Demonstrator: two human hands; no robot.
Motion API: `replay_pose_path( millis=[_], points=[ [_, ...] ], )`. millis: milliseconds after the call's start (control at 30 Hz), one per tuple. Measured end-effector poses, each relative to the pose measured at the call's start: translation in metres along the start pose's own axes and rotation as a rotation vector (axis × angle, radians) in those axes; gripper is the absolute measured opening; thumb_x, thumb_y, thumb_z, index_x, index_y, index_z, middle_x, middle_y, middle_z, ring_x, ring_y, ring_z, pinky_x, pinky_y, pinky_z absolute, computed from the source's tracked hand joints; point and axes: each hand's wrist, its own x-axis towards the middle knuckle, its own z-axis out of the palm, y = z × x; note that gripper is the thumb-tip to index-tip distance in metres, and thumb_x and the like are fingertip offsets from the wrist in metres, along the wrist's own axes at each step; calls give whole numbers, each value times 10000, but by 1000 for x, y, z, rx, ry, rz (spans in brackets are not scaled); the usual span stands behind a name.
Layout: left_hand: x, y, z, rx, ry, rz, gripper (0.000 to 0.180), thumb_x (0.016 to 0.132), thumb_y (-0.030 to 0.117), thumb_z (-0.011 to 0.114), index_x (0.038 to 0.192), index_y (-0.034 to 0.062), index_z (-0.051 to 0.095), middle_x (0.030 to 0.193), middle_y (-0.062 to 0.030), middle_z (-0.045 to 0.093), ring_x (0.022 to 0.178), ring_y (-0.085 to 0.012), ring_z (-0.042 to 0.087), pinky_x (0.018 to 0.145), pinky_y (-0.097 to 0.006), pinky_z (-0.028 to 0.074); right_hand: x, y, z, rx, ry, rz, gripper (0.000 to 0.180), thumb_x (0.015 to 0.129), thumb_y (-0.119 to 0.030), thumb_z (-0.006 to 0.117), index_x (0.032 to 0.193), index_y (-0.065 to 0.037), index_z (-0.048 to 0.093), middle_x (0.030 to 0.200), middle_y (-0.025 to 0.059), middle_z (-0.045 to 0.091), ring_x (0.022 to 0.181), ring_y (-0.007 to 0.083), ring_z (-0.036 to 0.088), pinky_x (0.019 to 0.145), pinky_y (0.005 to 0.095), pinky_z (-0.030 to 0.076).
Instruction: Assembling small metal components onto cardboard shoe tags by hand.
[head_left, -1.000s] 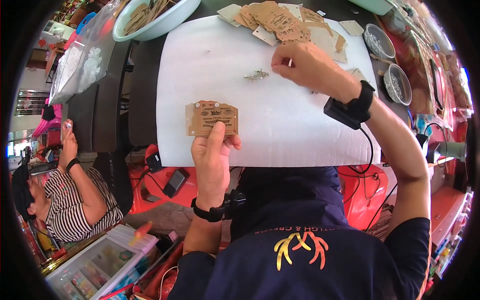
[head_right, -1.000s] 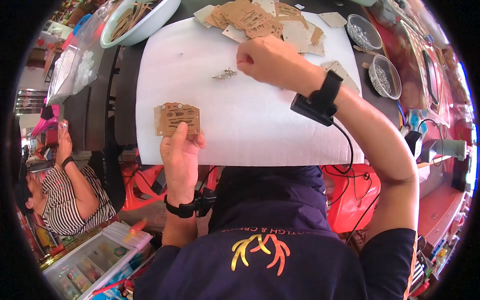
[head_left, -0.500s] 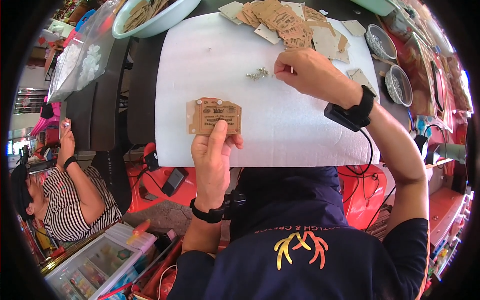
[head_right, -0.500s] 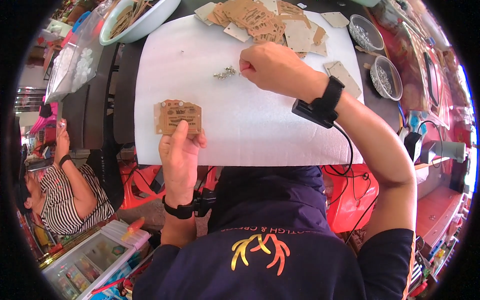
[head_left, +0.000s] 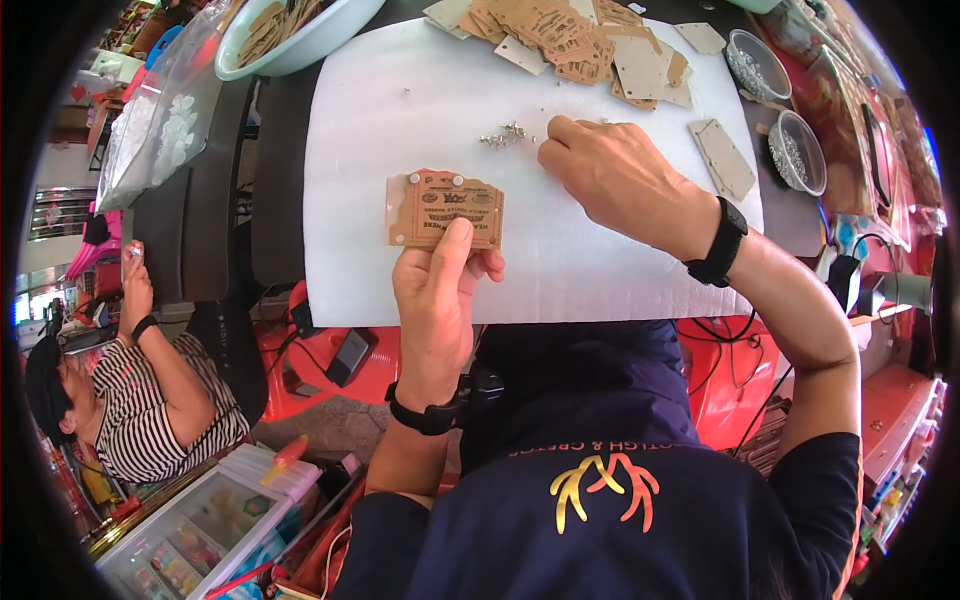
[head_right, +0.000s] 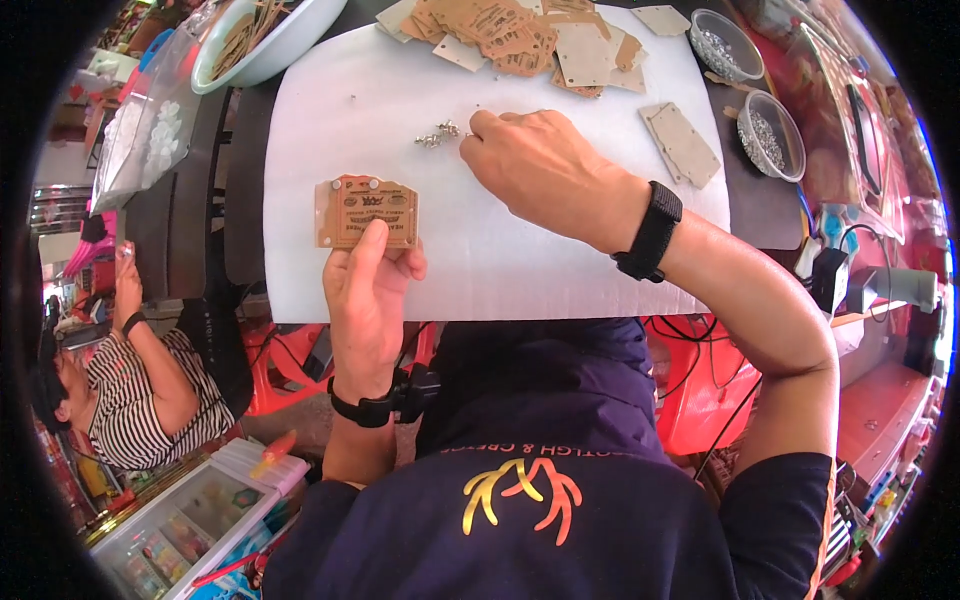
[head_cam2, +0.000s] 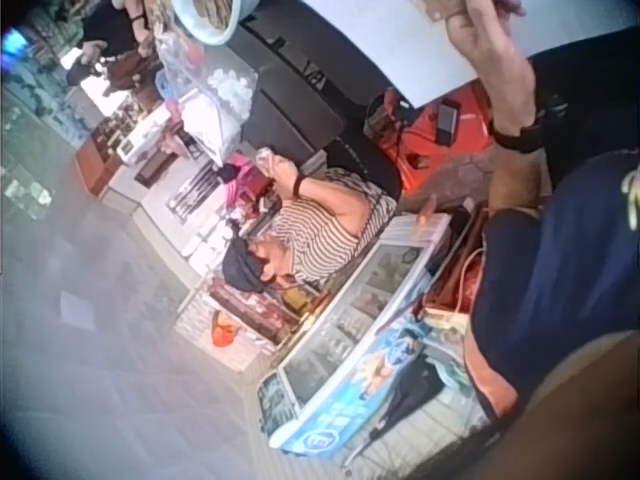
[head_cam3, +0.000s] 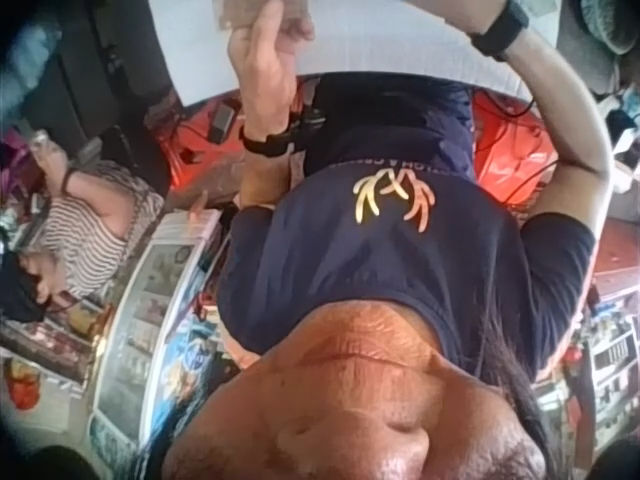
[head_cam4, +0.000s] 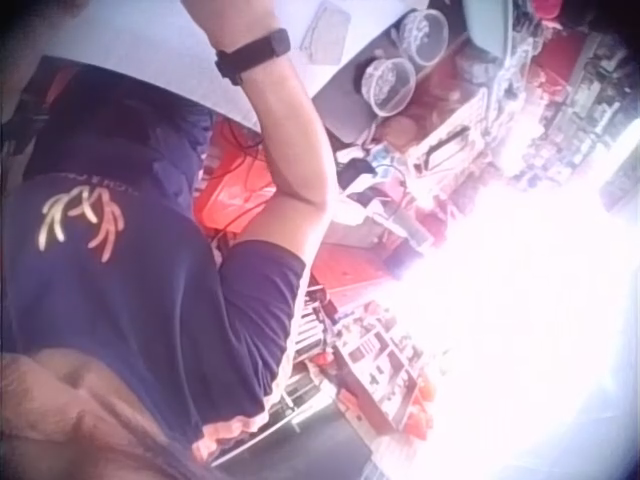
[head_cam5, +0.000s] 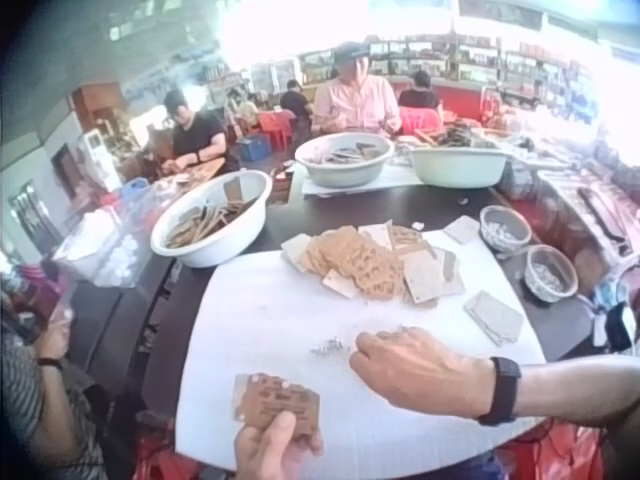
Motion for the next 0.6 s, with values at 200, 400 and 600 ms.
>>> replay_pose_path(
  millis=[200, 400, 600],
  points=[
    [0, 0, 5, 0, 2, -3, 185, 992, 163, 552, 1020, -11, 609, 861, -64, 627, 714, -142, 563, 656, -299, 456, 0, 8, 8, 223, 83, 182, 61, 811, -76, 652, 834, -33, 615, 855, 130, 619, 772, 333, 641, 654, 416, 508],
    [1, -2, 8, 48, -36, 27, 182, 993, 162, 524, 1058, 4, 588, 876, -65, 621, 717, -151, 559, 666, -317, 434, 2, 15, 5, 279, -47, 266, 75, 845, -110, 642, 865, -38, 639, 882, 95, 646, 803, 317, 631, 694, 416, 497],
    [6, -4, 8, 74, -45, 39, 190, 996, 167, 518, 1056, 2, 590, 875, -63, 625, 716, -150, 563, 666, -314, 434, -2, 15, 8, 230, -29, 226, 90, 855, -121, 632, 867, -32, 634, 893, 98, 641, 812, 323, 623, 702, 423, 489]
  ],
)
